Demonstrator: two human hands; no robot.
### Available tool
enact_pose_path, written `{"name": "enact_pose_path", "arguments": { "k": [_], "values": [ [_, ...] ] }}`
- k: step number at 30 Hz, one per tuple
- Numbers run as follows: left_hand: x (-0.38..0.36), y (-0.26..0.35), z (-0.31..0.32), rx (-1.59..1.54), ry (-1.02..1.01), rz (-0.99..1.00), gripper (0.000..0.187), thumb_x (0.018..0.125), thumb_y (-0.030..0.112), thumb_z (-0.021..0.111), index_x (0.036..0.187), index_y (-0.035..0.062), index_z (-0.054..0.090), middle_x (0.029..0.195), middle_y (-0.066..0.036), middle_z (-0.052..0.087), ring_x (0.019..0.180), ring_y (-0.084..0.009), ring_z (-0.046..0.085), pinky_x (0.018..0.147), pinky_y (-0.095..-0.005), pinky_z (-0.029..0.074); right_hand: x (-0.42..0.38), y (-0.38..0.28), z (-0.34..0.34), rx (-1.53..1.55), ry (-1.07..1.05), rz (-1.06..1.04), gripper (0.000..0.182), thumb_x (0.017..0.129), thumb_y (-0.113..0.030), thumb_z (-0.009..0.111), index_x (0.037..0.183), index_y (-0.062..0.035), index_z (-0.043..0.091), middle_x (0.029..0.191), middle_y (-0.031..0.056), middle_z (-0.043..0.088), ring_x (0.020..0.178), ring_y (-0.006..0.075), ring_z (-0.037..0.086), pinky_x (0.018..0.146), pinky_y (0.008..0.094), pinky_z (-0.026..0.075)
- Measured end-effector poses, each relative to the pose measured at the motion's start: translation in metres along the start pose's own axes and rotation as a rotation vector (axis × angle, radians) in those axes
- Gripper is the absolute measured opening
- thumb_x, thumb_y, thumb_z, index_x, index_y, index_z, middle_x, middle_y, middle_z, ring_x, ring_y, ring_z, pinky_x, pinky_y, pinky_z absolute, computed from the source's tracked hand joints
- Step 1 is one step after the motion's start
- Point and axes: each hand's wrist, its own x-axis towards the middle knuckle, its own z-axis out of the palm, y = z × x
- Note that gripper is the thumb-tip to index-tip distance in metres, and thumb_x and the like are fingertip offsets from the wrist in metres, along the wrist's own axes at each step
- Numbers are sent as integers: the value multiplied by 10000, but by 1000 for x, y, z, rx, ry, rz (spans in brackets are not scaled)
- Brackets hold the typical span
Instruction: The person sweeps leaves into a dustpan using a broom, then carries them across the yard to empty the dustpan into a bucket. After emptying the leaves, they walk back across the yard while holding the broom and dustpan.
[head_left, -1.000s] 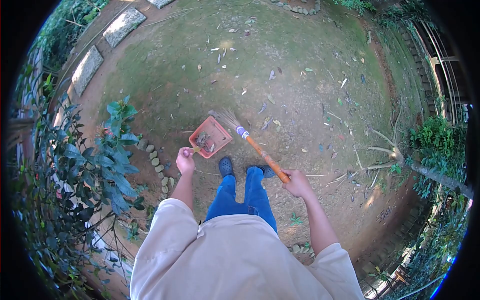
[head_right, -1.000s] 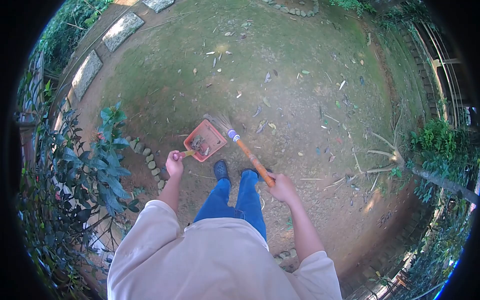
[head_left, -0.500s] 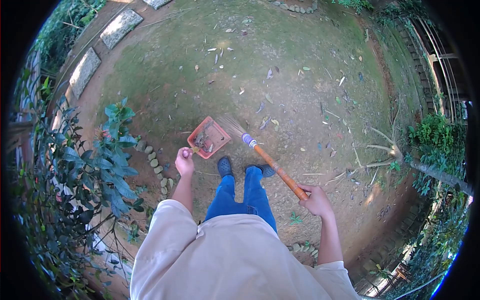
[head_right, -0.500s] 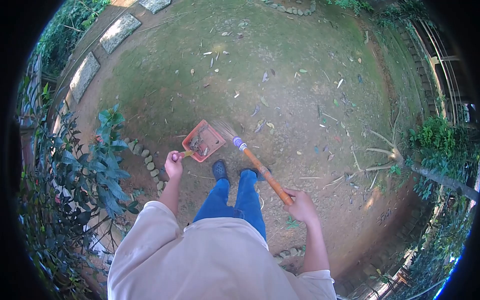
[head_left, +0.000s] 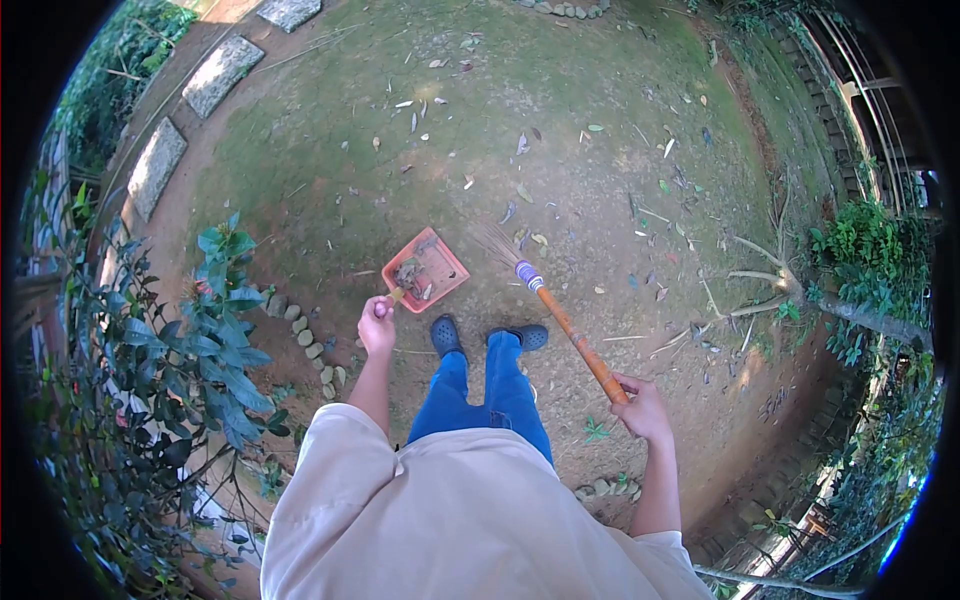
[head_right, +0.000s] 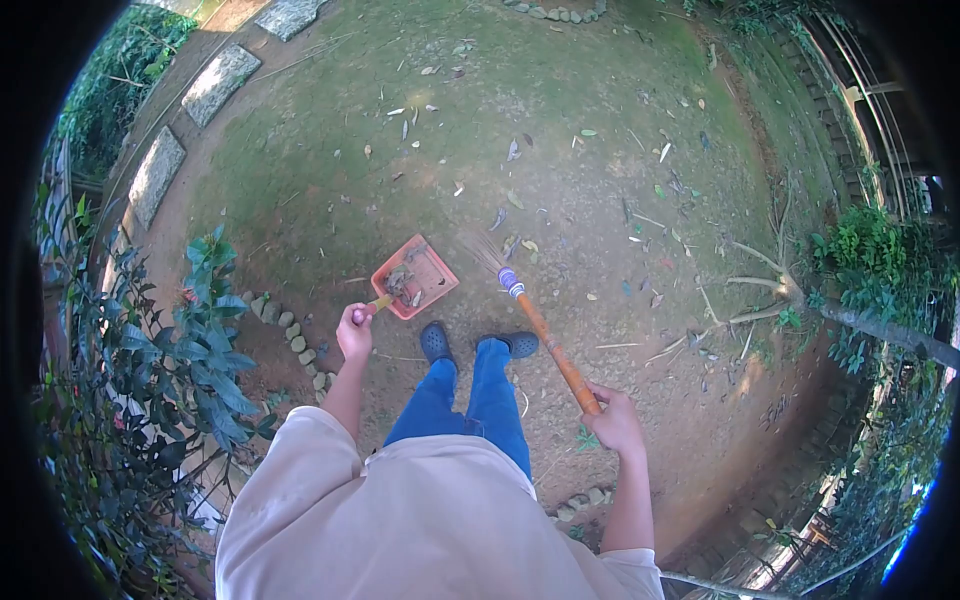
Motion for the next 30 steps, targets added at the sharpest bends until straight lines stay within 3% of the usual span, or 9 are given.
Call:
{"name": "enact_pose_path", "arguments": {
  "k": [4, 7, 13, 17, 19, 25, 28, 30],
  "values": [
    [2, 0, 19, 12, -61, 39, 254, 801, -4, 708, 1021, 99, 634, 899, -77, 686, 832, -170, 648, 818, -320, 508, -2, -8, 1, -16, 18, 113, 629, 666, -35, 673, 1287, 8, 590, 1079, 209, 694, 859, 237, 705, 771, 313, 535],
    [-1, 10, 27, -3, -102, 37, 251, 799, -21, 701, 1017, 81, 630, 907, -69, 688, 845, -158, 646, 825, -304, 507, 25, 47, 20, -29, 86, -54, 614, 669, -39, 680, 1277, -2, 602, 1071, 207, 697, 786, 218, 707, 727, 317, 536],
    [1, 15, 38, -13, -97, 26, 243, 793, -22, 697, 1001, 90, 638, 852, -60, 671, 792, -159, 626, 801, -312, 504, 6, 32, 16, 48, -94, 127, 617, 664, -33, 703, 1274, -11, 611, 1023, 167, 705, 581, 141, 640, 546, 292, 512],
    [3, 17, 37, -28, -65, 99, 232, 790, -6, 702, 989, 95, 641, 805, -57, 649, 746, -157, 606, 778, -317, 503, -16, 46, 6, 244, -123, 121, 619, 668, -26, 702, 1280, -15, 610, 1015, 135, 703, 591, 127, 631, 522, 277, 499],
    [-1, 29, 30, -8, -110, 67, 239, 796, -17, 705, 1002, 80, 634, 856, -59, 667, 795, -148, 619, 797, -307, 503, -21, 51, 7, 264, -120, 115, 619, 671, -25, 700, 1284, -16, 608, 1023, 130, 703, 593, 123, 630, 519, 272, 496],
    [-6, 34, 29, -24, -129, 114, 256, 798, -14, 712, 1026, 72, 633, 914, -75, 689, 850, -160, 648, 822, -313, 509, -31, 38, 4, 160, -52, 120, 638, 666, -24, 699, 1294, 4, 591, 1058, 171, 704, 607, 137, 645, 575, 284, 515],
    [-9, 42, 33, -15, -137, 127, 265, 795, 3, 720, 1037, 73, 636, 934, -85, 698, 867, -181, 663, 830, -323, 511, -28, 51, 8, 149, 35, 20, 643, 667, -27, 696, 1298, 12, 582, 1065, 186, 702, 666, 160, 668, 641, 295, 530],
    [-11, 48, 39, -4, -145, 135, 269, 794, 13, 723, 1042, 75, 639, 939, -92, 700, 871, -196, 670, 832, -329, 513, -31, 41, 3, 128, 37, 107, 643, 665, -34, 695, 1297, 11, 581, 1089, 197, 696, 771, 204, 694, 717, 313, 537]
  ]
}}
